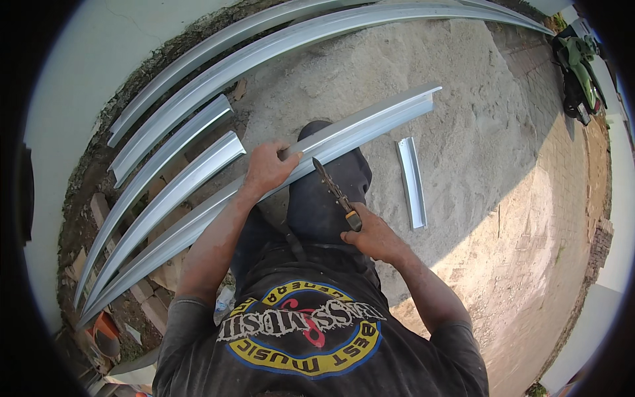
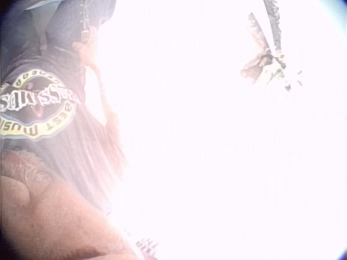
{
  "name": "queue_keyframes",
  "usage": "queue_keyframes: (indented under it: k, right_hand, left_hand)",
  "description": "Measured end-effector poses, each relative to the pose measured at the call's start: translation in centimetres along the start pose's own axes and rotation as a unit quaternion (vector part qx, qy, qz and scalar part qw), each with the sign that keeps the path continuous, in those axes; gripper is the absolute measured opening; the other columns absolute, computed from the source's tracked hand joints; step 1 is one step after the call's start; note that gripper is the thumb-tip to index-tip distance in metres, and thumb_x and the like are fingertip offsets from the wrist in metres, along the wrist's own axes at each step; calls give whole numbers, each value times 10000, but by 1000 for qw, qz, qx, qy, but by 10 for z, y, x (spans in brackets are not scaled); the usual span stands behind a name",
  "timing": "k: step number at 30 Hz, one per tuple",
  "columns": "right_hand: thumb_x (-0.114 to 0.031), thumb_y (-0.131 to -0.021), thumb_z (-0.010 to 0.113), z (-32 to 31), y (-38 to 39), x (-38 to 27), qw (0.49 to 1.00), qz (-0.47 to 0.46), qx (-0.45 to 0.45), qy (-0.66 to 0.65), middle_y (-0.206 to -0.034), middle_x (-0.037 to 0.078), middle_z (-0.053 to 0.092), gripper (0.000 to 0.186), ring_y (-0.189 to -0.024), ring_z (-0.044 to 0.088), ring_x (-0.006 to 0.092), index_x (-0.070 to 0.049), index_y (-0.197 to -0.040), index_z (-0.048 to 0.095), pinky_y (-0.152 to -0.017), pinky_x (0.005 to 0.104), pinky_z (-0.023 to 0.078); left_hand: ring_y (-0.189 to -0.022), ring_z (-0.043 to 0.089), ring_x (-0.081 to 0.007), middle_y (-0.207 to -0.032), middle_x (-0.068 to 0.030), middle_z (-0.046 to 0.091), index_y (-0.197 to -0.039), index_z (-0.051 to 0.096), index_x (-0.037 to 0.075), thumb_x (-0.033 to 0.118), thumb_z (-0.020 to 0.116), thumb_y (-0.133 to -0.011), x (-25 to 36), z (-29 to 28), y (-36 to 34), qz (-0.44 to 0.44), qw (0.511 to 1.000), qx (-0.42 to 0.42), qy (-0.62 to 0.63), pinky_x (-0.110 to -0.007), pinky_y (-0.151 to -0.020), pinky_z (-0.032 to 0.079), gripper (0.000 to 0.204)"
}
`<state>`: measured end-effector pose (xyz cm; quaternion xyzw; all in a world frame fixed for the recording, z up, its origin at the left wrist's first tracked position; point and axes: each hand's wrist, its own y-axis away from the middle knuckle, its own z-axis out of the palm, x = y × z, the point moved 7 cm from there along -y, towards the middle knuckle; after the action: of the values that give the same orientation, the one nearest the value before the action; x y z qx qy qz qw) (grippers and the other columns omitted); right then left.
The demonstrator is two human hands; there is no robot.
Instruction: Cutting and preparing metal studs for a renovation project.
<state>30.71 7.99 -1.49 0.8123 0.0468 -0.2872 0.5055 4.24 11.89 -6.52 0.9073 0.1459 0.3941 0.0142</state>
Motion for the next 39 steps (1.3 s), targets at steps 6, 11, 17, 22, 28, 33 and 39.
queue_keyframes:
  k: [6, 11, 17, 22, 28, 33, 39]
  right_hand:
    - [-229, -869, 716, 2, -13, -2, 998, -56, 27, 13, -1110, 187, 635, 668, -1038, 619, 303, -54, -1457, 449, -920, 408, 490]
    - [-250, -877, 711, 3, -17, -10, 998, -59, 23, 7, -1203, 255, 627, 692, -1153, 607, 380, -28, -1468, 427, -1012, 442, 456]
    - [-272, -878, 711, 10, -23, -12, 997, -70, 23, 20, -1284, 310, 617, 731, -1246, 596, 433, -7, -1483, 399, -1060, 467, 446]
    - [-279, -873, 712, 12, -24, -16, 997, -67, 28, 25, -1296, 314, 613, 745, -1258, 587, 445, -7, -1488, 392, -1069, 473, 440]
    - [-223, -861, 714, 19, -31, -7, 993, -101, 48, 26, -1232, 313, 632, 690, -1218, 600, 462, -2, -1445, 420, -1040, 487, 458]
    - [-101, -787, 727, 22, -31, 9, 978, -171, 118, 2, -1039, 185, 651, 615, -1008, 654, 347, -33, -1357, 506, -908, 432, 504]
    - [-57, -773, 709, 26, -23, 13, 970, -208, 119, -32, -957, 132, 637, 597, -917, 662, 277, -35, -1336, 512, -856, 397, 518]
  left_hand:
    - [-826, 715, -386, -863, -237, 723, -997, 746, -32, 384, 746, -817, 2, 0, 0, 6, 1000, 15, 0, -440, -765, 539, 453]
    - [-867, 712, -414, -874, -243, 725, -996, 750, -31, 403, 710, -812, 5, -2, 1, -7, 1000, 6, 8, -467, -801, 543, 473]
    - [-876, 714, -407, -886, -242, 727, -1005, 753, -26, 399, 713, -811, 2, 0, 1, -20, 1000, 4, 9, -463, -805, 545, 469]
    - [-871, 716, -397, -888, -236, 729, -1001, 752, -23, 407, 721, -821, 5, -3, 1, -35, 999, -7, 2, -455, -803, 545, 467]
    - [-831, 715, -357, -889, -234, 730, -1043, 741, -40, 420, 776, -814, -1, 0, -2, -19, 999, -46, -8, -395, -782, 548, 515]
    - [-939, 716, -324, -980, -211, 743, -1086, 741, -35, 462, 789, -792, 8, -18, -2, 12, 986, -151, 65, -421, -852, 532, 579]
    - [-1217, 581, -295, -1288, -226, 629, -1450, 501, -34, 462, 907, -651, -52, 5, 9, -147, 858, -440, 221, -402, -1051, 420, 1024]
